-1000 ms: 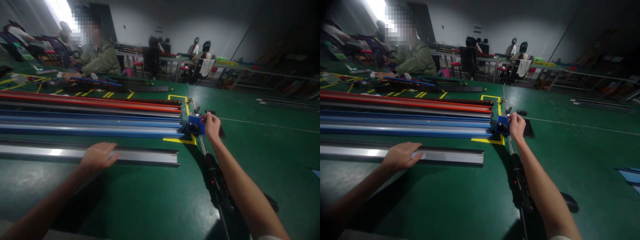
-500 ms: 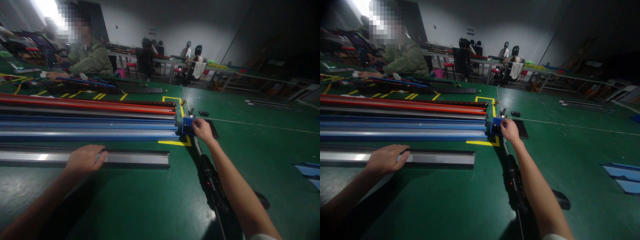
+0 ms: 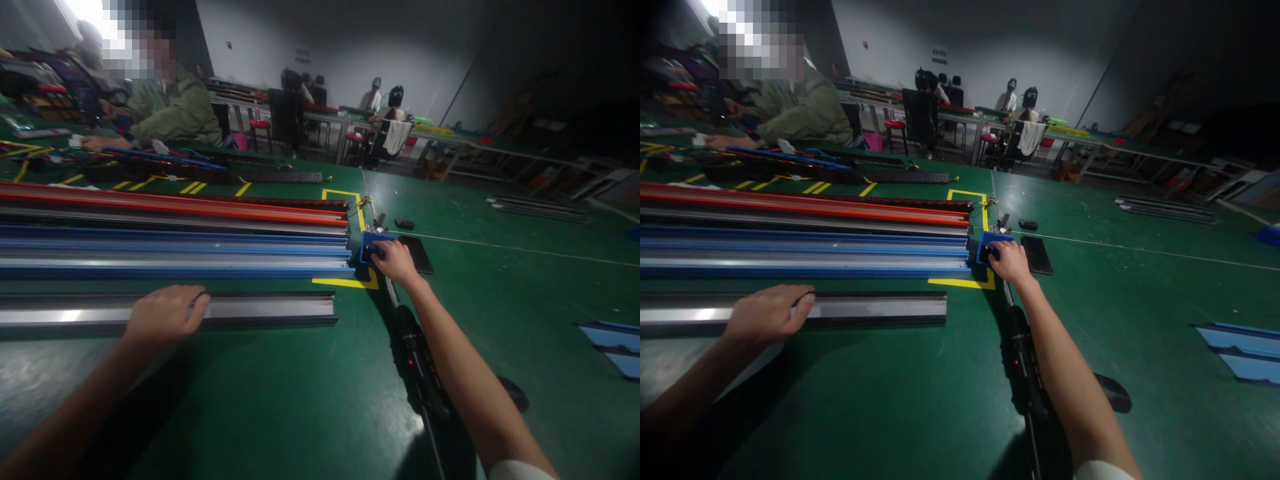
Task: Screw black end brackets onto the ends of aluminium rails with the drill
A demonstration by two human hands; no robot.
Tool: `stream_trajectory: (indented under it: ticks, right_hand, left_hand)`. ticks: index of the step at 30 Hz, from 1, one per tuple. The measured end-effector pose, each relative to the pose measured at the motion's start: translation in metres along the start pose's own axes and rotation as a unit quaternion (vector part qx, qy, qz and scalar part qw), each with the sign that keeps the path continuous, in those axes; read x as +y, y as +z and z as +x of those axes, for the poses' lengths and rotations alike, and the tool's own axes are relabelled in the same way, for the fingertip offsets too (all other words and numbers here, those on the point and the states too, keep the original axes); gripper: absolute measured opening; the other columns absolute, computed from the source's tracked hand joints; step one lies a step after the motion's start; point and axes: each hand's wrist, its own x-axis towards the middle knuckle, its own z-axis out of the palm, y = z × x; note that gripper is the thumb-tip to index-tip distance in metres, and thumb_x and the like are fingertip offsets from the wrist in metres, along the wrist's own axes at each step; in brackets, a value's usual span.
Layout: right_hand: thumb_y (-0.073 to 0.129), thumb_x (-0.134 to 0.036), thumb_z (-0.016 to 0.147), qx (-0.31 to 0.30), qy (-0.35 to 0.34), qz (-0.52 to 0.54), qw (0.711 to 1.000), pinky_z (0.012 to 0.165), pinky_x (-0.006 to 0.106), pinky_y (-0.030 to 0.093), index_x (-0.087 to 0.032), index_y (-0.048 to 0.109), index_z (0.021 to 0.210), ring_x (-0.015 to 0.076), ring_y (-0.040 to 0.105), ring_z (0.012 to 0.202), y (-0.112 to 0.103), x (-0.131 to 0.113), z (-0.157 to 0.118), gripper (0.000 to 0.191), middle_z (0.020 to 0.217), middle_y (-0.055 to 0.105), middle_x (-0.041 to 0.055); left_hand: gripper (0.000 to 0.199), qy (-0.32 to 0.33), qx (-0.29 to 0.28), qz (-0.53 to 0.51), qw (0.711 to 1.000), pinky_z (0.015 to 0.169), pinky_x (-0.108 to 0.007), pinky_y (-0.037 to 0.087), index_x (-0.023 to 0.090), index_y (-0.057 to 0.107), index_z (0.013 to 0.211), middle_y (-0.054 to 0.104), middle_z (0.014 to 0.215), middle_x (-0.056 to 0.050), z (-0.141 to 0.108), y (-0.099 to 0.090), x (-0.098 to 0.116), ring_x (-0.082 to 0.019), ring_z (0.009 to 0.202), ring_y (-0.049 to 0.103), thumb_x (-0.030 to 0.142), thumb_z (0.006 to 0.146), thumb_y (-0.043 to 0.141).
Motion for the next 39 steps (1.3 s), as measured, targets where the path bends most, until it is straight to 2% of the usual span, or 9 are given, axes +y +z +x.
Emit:
stream_trajectory:
  ticks: [4,8,11,19,26,29,33,35,39]
  right_hand:
    - [0.068,-0.015,0.085,-0.010,-0.012,0.013,1.000,0.096,0.041,0.054,-0.017,0.076,0.122,0.0309,0.071,0.106,0.004,0.002,0.000,0.038,0.122,0.076,0.0155]
    - [0.065,-0.011,0.083,0.011,-0.013,0.034,0.999,0.085,0.037,0.057,-0.014,0.078,0.112,0.0274,0.073,0.092,0.006,0.003,0.002,0.033,0.106,0.078,0.0144]
    - [0.061,-0.012,0.082,0.049,-0.005,0.052,0.997,0.081,0.038,0.057,-0.014,0.079,0.101,0.0267,0.072,0.083,0.005,0.004,0.005,0.026,0.094,0.078,0.0130]
    - [0.057,-0.018,0.082,0.187,0.032,0.123,0.974,0.085,0.045,0.057,-0.019,0.076,0.094,0.0291,0.069,0.086,-0.001,0.001,0.008,0.022,0.095,0.076,0.0130]
    - [0.060,-0.029,0.088,0.251,0.026,0.227,0.941,0.081,0.041,0.058,-0.019,0.071,0.098,0.0257,0.069,0.087,-0.010,-0.026,0.007,0.018,0.098,0.074,0.0107]
    - [0.070,-0.037,0.086,0.195,0.001,0.358,0.913,0.073,0.036,0.057,-0.020,0.071,0.096,0.0218,0.068,0.078,-0.015,-0.050,0.004,0.020,0.091,0.074,0.0073]
    - [0.088,-0.038,0.074,-0.034,-0.007,0.554,0.832,0.068,0.030,0.054,-0.021,0.072,0.087,0.0161,0.063,0.071,-0.014,-0.082,-0.008,0.027,0.081,0.070,0.0009]
    - [0.091,-0.040,0.072,-0.139,-0.005,0.567,0.812,0.066,0.029,0.052,-0.020,0.073,0.084,0.0143,0.062,0.068,-0.008,-0.094,-0.015,0.030,0.078,0.070,0.0000]
    - [0.095,-0.038,0.066,-0.227,-0.012,0.558,0.798,0.063,0.027,0.050,-0.014,0.075,0.080,0.0140,0.062,0.065,0.002,-0.106,-0.025,0.034,0.073,0.071,0.0021]
  left_hand:
    - [0.055,-0.001,-0.006,-0.007,1.000,0.084,-0.036,0.049,0.016,0.076,0.117,0.079,0.110,-0.011,0.000,-0.001,-0.002,-0.028,0.101,0.071,0.045,0.104,0.030]
    - [0.058,0.013,0.006,-0.037,0.999,0.085,-0.041,0.050,0.013,0.076,0.116,0.078,0.108,-0.016,0.000,0.002,-0.003,-0.031,0.098,0.071,0.045,0.103,0.030]
    - [0.060,0.024,0.018,-0.036,0.999,0.085,-0.044,0.051,0.013,0.077,0.111,0.077,0.106,-0.018,0.001,0.004,-0.004,-0.033,0.097,0.071,0.046,0.103,0.027]
    - [0.064,0.026,0.026,-0.033,0.999,0.083,-0.042,0.051,0.015,0.078,0.111,0.078,0.106,-0.017,-0.005,0.001,-0.006,-0.033,0.097,0.072,0.050,0.103,0.024]
    - [0.064,0.014,0.011,-0.034,0.999,0.083,-0.044,0.050,0.014,0.077,0.114,0.077,0.111,-0.020,-0.009,0.001,-0.017,-0.035,0.100,0.071,0.049,0.103,0.024]
    - [0.062,0.011,0.023,-0.031,0.999,0.084,-0.041,0.051,0.016,0.077,0.115,0.078,0.113,-0.017,-0.008,0.004,-0.027,-0.032,0.102,0.072,0.049,0.103,0.027]
    - [0.060,0.020,0.028,-0.038,0.999,0.092,-0.037,0.052,0.017,0.076,0.120,0.078,0.122,-0.013,-0.007,0.007,-0.043,-0.029,0.112,0.071,0.050,0.103,0.029]
    - [0.061,0.022,0.023,-0.050,0.998,0.095,-0.038,0.053,0.016,0.076,0.122,0.077,0.124,-0.013,-0.006,0.009,-0.051,-0.030,0.115,0.071,0.051,0.102,0.030]
    - [0.068,0.020,0.012,-0.073,0.997,0.099,-0.047,0.054,0.015,0.077,0.121,0.077,0.124,-0.015,-0.003,0.013,-0.061,-0.036,0.117,0.070,0.058,0.097,0.031]
